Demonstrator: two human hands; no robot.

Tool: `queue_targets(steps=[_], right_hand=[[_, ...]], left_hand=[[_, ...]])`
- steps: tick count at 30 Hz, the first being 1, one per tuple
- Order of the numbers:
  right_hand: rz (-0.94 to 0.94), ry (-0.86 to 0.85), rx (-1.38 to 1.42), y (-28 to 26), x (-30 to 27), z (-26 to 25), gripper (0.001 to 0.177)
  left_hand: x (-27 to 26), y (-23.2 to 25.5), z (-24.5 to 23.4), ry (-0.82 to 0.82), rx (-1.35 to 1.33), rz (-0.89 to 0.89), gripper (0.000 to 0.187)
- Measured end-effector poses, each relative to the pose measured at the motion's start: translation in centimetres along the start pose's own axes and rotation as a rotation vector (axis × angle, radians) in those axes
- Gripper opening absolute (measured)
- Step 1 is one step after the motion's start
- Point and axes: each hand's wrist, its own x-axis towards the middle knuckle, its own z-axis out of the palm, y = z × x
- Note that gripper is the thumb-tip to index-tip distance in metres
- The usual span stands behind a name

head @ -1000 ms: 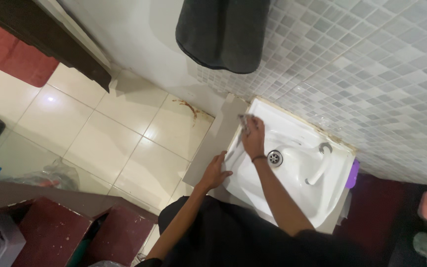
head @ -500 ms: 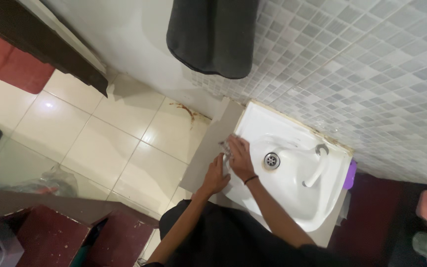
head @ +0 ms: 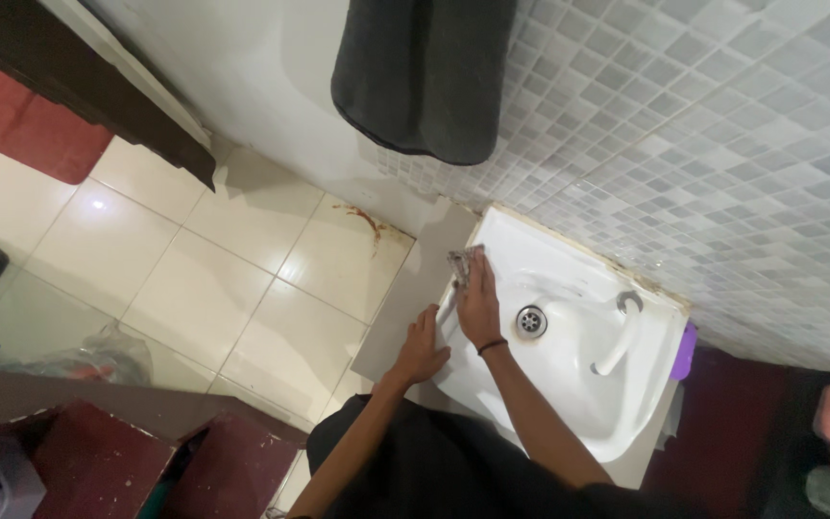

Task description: The person scrubs a white bathroom sink using a cloth, focusing on the basin, drain, and faucet. They rinse the cloth under running water and wipe the surrounding tiled wall and countertop surfaces.

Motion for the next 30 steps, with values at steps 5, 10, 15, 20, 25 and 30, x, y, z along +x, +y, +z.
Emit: queue_targets(steps=[5,10,15,20,25,30], right_hand=[[0.047,0.043,-0.005,3.0,2.1,1.5,0.070],[-0.013,0.035,-0.281,5.5,6.1,2.6,0.062],[0.103,0.013,-0.034,2.7,1.7,1.5,0.070],[0.045,-0.058,-0.090,3.2,-1.5,-0.3,0.068],[0.004,0.133,-0.340,6.8,2.2,-0.6,0.061],[0.036,0.084,-0.251,5.0,1.0,0.3,0.064]], left_hand=[[0.2,-0.1,0.2,-0.033,0.006,-0.058,0.094],[0.2,-0.6,0.1,-0.027,0.013,0.024,0.093],[0.1,-1.0,0.3,-0.028,-0.004,0.048,0.092],[0.3,-1.7,0.5,-0.023,0.010,0.079,0.093],[0.1,-2.0,0.5,-0.024,-0.002,0.077,0.094],[0.2,-2.2,0.8,-0.010,0.007,0.088,0.094]])
